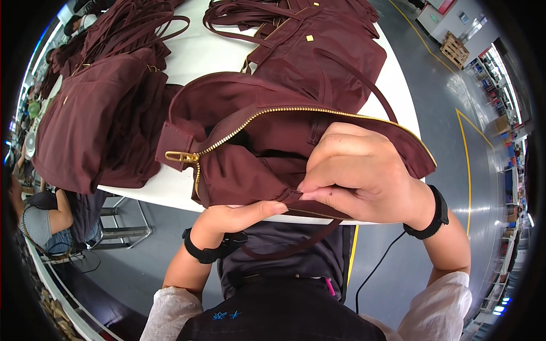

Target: The recorder is inspecting and assembling a burgundy leather bag in a workshop environment.

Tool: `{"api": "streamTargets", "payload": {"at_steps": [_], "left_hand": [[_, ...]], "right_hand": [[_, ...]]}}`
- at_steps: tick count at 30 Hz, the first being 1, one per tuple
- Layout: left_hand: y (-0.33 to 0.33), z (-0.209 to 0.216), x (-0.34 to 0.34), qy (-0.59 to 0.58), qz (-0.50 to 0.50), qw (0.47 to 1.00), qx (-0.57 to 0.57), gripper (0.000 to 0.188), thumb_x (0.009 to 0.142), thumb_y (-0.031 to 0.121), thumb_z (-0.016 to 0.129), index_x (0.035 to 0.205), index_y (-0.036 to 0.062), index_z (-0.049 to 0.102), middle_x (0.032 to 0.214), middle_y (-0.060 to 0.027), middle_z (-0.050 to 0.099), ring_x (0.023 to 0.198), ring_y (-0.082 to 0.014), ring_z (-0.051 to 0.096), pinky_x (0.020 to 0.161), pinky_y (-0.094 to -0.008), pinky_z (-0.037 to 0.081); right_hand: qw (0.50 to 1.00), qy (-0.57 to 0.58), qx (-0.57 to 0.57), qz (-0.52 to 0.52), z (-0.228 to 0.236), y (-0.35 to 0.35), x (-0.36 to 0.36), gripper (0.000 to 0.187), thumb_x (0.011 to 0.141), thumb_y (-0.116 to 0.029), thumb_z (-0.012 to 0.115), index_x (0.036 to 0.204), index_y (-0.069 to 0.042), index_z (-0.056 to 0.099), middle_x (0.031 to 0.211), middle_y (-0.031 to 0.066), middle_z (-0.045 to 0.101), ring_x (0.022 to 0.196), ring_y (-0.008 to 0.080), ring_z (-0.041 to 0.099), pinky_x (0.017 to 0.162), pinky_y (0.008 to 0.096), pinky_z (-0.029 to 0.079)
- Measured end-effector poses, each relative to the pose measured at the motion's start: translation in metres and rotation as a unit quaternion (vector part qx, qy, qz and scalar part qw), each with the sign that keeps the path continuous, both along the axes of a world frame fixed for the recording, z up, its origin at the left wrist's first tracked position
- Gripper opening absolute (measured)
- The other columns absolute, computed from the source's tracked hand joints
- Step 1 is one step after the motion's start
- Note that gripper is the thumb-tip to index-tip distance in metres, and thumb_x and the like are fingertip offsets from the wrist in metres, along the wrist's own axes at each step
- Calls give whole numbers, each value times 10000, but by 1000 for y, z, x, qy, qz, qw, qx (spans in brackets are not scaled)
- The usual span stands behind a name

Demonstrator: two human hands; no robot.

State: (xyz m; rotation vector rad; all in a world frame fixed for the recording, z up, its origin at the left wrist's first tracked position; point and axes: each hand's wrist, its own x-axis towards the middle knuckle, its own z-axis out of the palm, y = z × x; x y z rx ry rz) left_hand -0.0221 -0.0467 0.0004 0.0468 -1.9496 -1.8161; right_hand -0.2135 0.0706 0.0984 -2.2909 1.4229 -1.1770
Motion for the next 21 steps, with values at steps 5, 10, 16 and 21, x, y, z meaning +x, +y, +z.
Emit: {"api": "streamTargets", "payload": {"at_steps": [5,10,16,21], "left_hand": [[3,11,-6,-42,-3,997,67,472,706,194,786,1060,-49,590,1043,-127,642,956,-214,610,853,-322,464],[3,5,-9,-28,-18,984,176,608,652,200,790,1140,-83,561,1112,-180,627,1020,-261,612,902,-344,466],[8,10,-19,72,-41,964,252,440,675,75,756,1063,-34,578,962,-93,650,913,-191,612,824,-310,477],[9,8,-22,96,-52,936,335,465,684,70,750,1096,-14,553,987,-89,637,930,-202,609,846,-318,470]], "right_hand": [[999,-5,24,20,4,0,-6,137,692,-38,719,746,-57,595,742,36,547,674,244,513,580,346,432],[999,16,12,40,10,-1,-8,149,708,-66,720,743,-56,575,725,47,517,681,251,502,579,357,424],[998,36,23,44,9,3,-5,151,727,-68,709,771,-59,565,723,52,499,681,257,495,592,370,424],[1000,-12,29,-1,13,7,-2,163,718,-44,716,789,-58,570,722,61,515,682,260,516,603,369,431]]}}
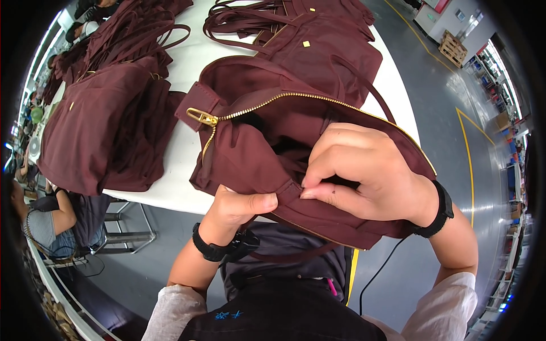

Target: The recorder is inspecting and assembling a burgundy leather bag in a workshop environment.

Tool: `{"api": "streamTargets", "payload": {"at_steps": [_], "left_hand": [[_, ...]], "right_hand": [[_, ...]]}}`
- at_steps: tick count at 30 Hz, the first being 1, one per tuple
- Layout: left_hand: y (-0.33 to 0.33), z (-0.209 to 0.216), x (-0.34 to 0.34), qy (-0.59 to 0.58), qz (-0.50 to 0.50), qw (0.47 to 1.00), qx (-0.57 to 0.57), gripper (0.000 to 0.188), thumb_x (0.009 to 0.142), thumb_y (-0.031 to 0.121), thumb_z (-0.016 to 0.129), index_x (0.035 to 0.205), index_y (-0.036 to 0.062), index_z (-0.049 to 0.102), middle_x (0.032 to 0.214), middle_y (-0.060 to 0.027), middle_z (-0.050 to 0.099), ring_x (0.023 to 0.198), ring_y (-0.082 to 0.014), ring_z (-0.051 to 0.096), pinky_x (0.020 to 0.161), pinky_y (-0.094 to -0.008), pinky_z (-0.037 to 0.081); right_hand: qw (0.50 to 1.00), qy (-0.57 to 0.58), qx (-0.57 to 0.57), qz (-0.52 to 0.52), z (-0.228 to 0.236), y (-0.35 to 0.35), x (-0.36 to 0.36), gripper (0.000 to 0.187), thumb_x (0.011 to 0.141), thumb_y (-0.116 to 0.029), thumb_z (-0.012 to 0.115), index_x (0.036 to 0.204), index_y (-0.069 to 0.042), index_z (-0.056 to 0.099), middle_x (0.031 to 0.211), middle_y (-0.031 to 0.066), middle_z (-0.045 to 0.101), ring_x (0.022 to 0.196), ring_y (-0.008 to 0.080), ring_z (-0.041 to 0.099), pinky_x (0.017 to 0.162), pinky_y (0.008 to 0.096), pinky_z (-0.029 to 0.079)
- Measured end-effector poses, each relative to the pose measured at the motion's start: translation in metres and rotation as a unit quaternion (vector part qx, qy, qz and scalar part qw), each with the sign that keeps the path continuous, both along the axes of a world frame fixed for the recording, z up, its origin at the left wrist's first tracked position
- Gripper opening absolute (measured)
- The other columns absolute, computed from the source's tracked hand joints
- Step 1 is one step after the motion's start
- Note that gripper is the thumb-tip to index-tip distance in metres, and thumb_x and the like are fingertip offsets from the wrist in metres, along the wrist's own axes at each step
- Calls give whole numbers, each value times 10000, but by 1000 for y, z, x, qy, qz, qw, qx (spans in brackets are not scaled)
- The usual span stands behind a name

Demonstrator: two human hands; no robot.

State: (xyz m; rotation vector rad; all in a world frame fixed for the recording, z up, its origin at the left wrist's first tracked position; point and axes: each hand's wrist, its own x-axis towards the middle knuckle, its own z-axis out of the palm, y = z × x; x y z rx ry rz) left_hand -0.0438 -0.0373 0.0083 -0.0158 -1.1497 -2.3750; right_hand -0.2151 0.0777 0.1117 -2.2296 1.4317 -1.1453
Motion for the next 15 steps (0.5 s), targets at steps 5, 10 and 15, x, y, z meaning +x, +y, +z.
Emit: {"api": "streamTargets", "payload": {"at_steps": [5,10,15], "left_hand": [[-2,4,-5,19,-10,999,27,517,708,56,732,1171,-4,510,1042,-85,621,953,-208,606,868,-336,465],[-3,4,-7,33,-34,998,38,566,752,83,696,1254,-17,454,1151,-158,591,1065,-285,590,939,-386,455],[1,14,-7,23,-51,996,68,527,760,59,686,1238,-3,473,1145,-118,597,1066,-245,585,951,-365,441]], "right_hand": [[999,12,-38,-22,5,0,3,172,692,-33,752,789,-51,611,733,62,577,672,235,564,585,327,451],[996,41,-60,-46,10,4,3,176,666,-17,779,767,-39,637,735,60,616,666,213,593,559,303,462],[991,85,-97,-46,12,6,5,199,631,5,768,753,-29,615,730,70,598,666,235,578,565,321,454]]}}
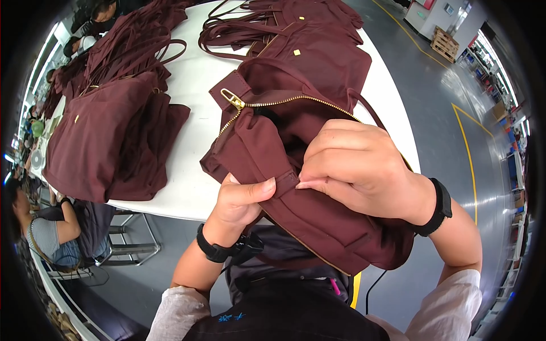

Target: The recorder is inspecting and assembling a burgundy leather bag in a workshop environment.

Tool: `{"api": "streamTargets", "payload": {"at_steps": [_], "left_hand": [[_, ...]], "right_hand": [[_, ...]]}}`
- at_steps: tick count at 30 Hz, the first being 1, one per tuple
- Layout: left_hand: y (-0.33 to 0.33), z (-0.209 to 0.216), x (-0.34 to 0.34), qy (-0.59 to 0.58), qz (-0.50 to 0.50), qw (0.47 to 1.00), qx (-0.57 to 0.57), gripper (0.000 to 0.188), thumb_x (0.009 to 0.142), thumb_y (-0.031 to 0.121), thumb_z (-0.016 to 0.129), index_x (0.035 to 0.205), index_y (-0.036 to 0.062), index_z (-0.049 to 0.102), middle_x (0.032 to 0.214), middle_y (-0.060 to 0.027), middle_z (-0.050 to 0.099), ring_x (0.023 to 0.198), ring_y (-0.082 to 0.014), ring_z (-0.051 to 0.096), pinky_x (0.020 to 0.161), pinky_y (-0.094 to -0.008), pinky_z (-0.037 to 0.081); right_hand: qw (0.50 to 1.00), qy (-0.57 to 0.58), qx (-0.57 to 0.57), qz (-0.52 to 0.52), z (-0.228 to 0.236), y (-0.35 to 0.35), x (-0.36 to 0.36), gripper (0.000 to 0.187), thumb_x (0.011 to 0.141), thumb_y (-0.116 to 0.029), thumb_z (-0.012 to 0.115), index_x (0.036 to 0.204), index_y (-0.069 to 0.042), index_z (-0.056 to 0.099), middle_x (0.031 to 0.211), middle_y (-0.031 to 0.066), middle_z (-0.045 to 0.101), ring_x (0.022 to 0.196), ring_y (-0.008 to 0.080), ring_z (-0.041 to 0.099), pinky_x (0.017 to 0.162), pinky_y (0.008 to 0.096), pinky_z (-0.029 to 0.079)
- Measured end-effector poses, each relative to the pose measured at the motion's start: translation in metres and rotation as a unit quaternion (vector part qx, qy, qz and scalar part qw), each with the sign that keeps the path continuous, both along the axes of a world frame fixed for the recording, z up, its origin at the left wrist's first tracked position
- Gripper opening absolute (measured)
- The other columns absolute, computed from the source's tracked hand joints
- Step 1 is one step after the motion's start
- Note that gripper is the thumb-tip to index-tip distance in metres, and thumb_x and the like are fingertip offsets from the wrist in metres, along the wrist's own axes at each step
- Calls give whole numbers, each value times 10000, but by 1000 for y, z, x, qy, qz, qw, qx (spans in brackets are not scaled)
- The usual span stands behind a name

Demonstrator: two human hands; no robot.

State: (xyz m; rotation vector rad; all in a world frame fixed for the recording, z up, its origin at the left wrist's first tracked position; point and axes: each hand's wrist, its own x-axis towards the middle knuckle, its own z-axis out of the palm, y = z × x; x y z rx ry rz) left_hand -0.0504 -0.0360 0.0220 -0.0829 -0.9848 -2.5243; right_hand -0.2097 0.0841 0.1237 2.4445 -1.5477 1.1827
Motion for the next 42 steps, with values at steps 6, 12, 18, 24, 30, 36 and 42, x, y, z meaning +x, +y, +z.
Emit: {"api": "streamTargets", "payload": {"at_steps": [6,12,18,24,30,36,42], "left_hand": [[7,7,-2,-4,11,999,32,472,771,33,670,1213,2,505,1120,-92,616,1044,-211,594,945,-345,443],[0,-2,-5,5,-2,999,47,441,803,59,639,1218,-2,504,1098,-106,623,1023,-235,608,921,-367,469],[-5,2,-6,-28,-43,986,161,382,859,117,591,1210,-4,501,1089,-130,626,961,-266,638,865,-399,521],[11,8,-11,-21,-24,996,79,391,866,142,596,1216,-3,497,1089,-122,623,969,-244,632,872,-377,511],[10,11,-2,-29,-14,999,42,446,839,129,635,1237,-5,485,1122,-109,609,1014,-228,611,909,-362,483],[8,9,2,-50,-25,998,-9,446,842,94,637,1250,-13,492,1167,-105,594,1054,-218,594,931,-356,462],[8,8,2,-55,-38,996,-54,437,851,97,641,1247,-21,499,1164,-88,592,1070,-195,574,944,-345,439]], "right_hand": [[1000,11,15,-10,-2,6,2,177,706,-14,686,761,-39,520,737,76,483,692,271,489,629,364,430],[995,-14,76,-60,8,24,10,167,714,-14,677,769,-42,522,732,89,490,703,286,512,628,368,430],[989,-26,108,-97,43,53,-1,128,703,23,711,796,-14,632,747,86,601,672,217,584,571,299,443],[923,-221,296,-103,29,33,6,90,777,27,638,865,31,657,780,67,646,683,88,596,625,212,466],[833,-359,410,-90,30,23,6,139,810,-10,607,906,65,673,819,73,679,720,67,625,645,185,495],[773,-382,492,-123,38,20,3,156,809,-56,626,892,67,674,795,85,682,711,97,642,617,204,515],[772,-396,482,-118,31,20,0,211,728,-130,622,771,71,672,677,87,640,580,120,603,553,235,493]]}}
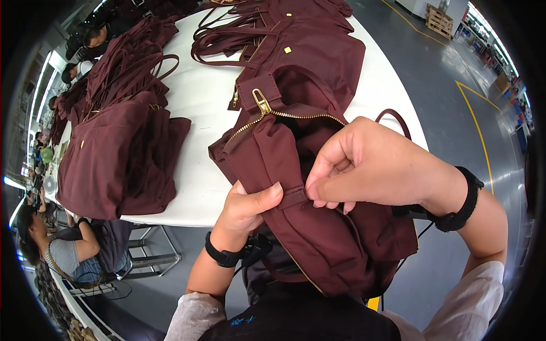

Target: The recorder is inspecting and assembling a burgundy leather bag in a workshop environment.

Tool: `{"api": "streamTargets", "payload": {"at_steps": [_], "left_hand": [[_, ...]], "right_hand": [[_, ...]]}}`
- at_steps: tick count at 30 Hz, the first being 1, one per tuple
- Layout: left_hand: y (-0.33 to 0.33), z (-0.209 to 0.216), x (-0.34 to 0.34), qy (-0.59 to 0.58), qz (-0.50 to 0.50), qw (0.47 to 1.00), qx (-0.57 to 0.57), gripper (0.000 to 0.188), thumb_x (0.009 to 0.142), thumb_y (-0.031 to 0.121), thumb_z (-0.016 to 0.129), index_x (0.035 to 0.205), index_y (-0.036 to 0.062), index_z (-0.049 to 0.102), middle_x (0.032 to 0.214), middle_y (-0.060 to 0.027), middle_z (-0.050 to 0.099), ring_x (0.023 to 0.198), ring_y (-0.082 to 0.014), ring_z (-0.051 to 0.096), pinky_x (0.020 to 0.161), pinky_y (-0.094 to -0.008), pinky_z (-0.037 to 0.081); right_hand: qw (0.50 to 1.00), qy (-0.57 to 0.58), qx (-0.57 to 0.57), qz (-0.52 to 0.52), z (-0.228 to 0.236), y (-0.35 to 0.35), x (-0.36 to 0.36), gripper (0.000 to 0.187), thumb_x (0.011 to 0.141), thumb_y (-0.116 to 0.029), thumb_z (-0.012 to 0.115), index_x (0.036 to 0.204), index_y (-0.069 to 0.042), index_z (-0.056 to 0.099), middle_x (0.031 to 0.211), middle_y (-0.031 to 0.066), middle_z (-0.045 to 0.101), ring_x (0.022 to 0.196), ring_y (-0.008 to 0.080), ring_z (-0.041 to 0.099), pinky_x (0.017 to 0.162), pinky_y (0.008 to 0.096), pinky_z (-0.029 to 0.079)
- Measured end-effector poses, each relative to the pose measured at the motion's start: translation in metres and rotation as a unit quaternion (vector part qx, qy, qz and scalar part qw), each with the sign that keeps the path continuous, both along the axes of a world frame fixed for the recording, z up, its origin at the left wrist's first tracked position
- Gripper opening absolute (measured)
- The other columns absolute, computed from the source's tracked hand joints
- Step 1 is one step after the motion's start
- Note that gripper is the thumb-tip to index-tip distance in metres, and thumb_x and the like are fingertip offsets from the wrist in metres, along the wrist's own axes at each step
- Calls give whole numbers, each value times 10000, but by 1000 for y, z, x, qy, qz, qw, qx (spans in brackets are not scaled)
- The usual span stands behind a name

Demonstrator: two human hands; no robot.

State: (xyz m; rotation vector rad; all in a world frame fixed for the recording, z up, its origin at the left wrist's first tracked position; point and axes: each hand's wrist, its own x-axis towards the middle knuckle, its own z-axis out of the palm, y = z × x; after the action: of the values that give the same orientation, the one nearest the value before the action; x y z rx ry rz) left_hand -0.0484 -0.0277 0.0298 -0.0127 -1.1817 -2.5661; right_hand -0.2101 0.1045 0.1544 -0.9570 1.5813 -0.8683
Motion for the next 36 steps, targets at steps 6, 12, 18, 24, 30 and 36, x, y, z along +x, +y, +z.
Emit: {"api": "streamTargets", "payload": {"at_steps": [6,12,18,24,30,36], "left_hand": [[0,1,1,3,0,1000,-13,428,852,104,647,1237,-20,509,1158,-84,595,1070,-190,572,946,-344,436],[3,2,2,-39,22,997,-68,416,844,100,663,1222,-4,522,1135,-54,596,1046,-156,561,926,-320,430],[8,8,-1,-54,48,990,-117,400,861,79,653,1228,-2,516,1120,-38,593,1041,-133,547,916,-299,429],[6,5,-1,-67,24,992,-101,407,867,76,649,1241,-6,510,1141,-47,592,1044,-135,551,927,-298,430],[10,8,-4,-41,79,989,-118,413,863,78,651,1243,-9,511,1153,-53,592,1048,-141,555,932,-300,429],[7,4,-4,-52,76,991,-98,434,856,80,654,1253,-15,507,1160,-57,593,1058,-150,556,944,-311,423]], "right_hand": [[1000,8,-6,27,-3,-1,-2,211,731,-135,632,771,68,670,691,91,648,591,125,611,563,234,502],[999,1,25,42,0,-2,-5,200,733,-134,629,761,62,663,697,100,649,593,131,614,567,244,508],[997,43,31,59,0,-1,-4,187,727,-128,617,679,52,629,617,87,617,551,121,585,529,250,483],[992,116,0,48,-4,-2,-1,91,722,-66,650,720,24,638,596,15,595,550,49,543,500,206,407],[985,168,-1,31,-7,-2,2,98,701,-65,651,670,13,600,577,18,574,537,46,521,487,212,399],[985,143,-90,37,-19,1,3,79,694,-35,651,662,-5,585,579,-10,558,545,30,506,486,203,392]]}}
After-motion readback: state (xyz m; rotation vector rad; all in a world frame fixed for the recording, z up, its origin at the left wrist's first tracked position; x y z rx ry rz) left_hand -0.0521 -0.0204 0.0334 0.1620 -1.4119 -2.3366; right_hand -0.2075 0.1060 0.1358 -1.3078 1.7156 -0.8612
